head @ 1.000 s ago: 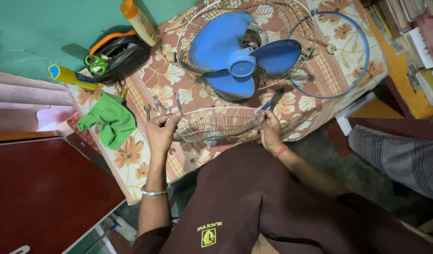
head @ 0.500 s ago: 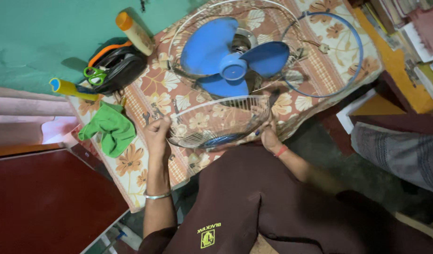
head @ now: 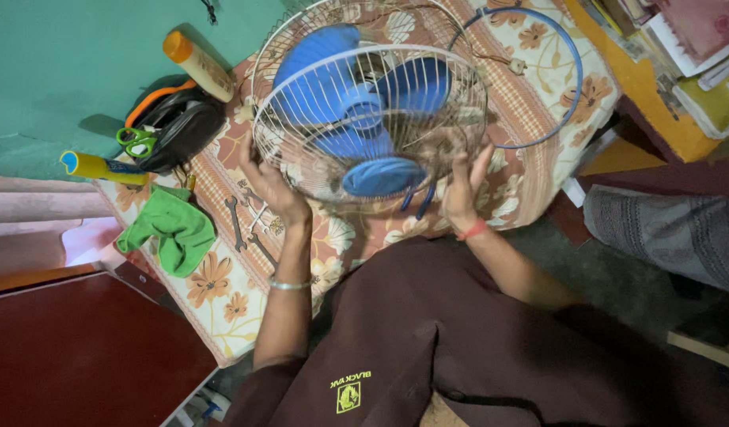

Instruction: The person assembles a blue electric fan by attaching the front grille, aligning the blades, and securing the rear grille. They use a green cloth to wipe the fan blades and grille during assembly.

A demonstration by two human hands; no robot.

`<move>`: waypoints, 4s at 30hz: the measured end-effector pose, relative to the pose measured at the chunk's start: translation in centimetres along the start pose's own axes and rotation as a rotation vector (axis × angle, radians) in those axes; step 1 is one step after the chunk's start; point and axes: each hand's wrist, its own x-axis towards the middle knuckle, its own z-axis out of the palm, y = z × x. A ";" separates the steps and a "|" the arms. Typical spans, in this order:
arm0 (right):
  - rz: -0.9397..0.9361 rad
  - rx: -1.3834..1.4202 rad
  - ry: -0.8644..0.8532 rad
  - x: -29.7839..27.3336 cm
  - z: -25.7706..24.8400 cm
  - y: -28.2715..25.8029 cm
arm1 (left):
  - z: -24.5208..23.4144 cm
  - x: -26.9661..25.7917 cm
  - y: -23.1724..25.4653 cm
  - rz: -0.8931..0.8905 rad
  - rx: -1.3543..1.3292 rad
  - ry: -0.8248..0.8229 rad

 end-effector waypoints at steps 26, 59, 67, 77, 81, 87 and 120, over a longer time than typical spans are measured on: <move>-0.020 -0.279 0.128 5.0 7.3 -2.0 | 3.8 3.7 -1.5 -0.027 0.248 -0.004; -0.289 -1.096 0.000 10.1 -6.7 4.5 | -1.2 -2.4 -5.1 -0.220 0.249 0.109; -0.307 -1.388 -0.141 9.6 -12.8 5.0 | -2.8 -8.0 -5.9 -0.264 0.266 0.122; -0.611 -0.713 0.255 11.3 -9.2 -6.8 | 0.6 -11.1 0.2 -0.113 0.059 -0.306; -0.699 -0.694 0.193 6.5 -4.5 -10.8 | 3.8 -9.2 6.0 0.014 0.144 -0.568; -0.754 -0.695 -0.028 -4.1 2.8 -11.2 | 6.5 -5.9 11.7 -0.008 0.080 -0.742; 0.976 0.240 -0.042 -8.0 -3.4 12.0 | -11.9 -6.7 -9.4 -0.576 -0.116 0.062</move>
